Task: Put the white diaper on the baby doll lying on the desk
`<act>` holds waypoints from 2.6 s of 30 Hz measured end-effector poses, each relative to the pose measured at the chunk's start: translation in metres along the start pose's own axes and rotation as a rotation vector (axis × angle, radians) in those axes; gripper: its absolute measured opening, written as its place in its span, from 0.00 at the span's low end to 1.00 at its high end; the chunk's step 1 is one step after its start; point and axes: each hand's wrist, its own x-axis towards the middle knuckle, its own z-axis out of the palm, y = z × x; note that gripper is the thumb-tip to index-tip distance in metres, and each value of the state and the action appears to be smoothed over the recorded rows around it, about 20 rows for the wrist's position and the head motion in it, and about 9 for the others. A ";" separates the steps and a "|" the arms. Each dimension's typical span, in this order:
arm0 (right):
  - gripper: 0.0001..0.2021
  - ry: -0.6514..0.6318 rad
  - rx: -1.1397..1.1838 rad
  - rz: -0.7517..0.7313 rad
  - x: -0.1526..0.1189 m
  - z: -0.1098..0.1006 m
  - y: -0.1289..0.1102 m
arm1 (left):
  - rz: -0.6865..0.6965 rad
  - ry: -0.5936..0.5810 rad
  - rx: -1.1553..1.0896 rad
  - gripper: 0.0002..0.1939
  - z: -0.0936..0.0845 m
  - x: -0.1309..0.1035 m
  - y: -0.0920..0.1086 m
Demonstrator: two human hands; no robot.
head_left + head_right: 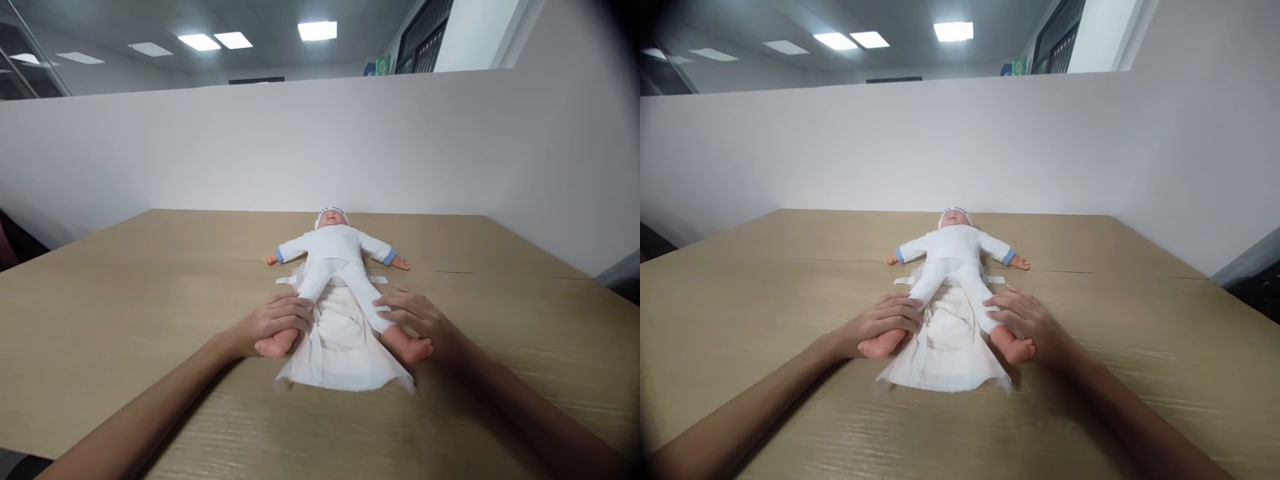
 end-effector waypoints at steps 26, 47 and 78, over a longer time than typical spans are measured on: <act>0.17 -0.205 0.229 0.297 0.015 -0.023 -0.026 | -0.135 -0.171 -0.014 0.32 -0.015 -0.009 0.003; 0.40 -0.286 0.055 0.282 0.021 -0.024 -0.053 | -0.286 -0.236 -0.222 0.27 -0.027 -0.002 0.020; 0.14 0.278 0.430 0.586 0.072 0.017 0.001 | -0.494 0.439 -0.293 0.19 -0.002 0.069 -0.027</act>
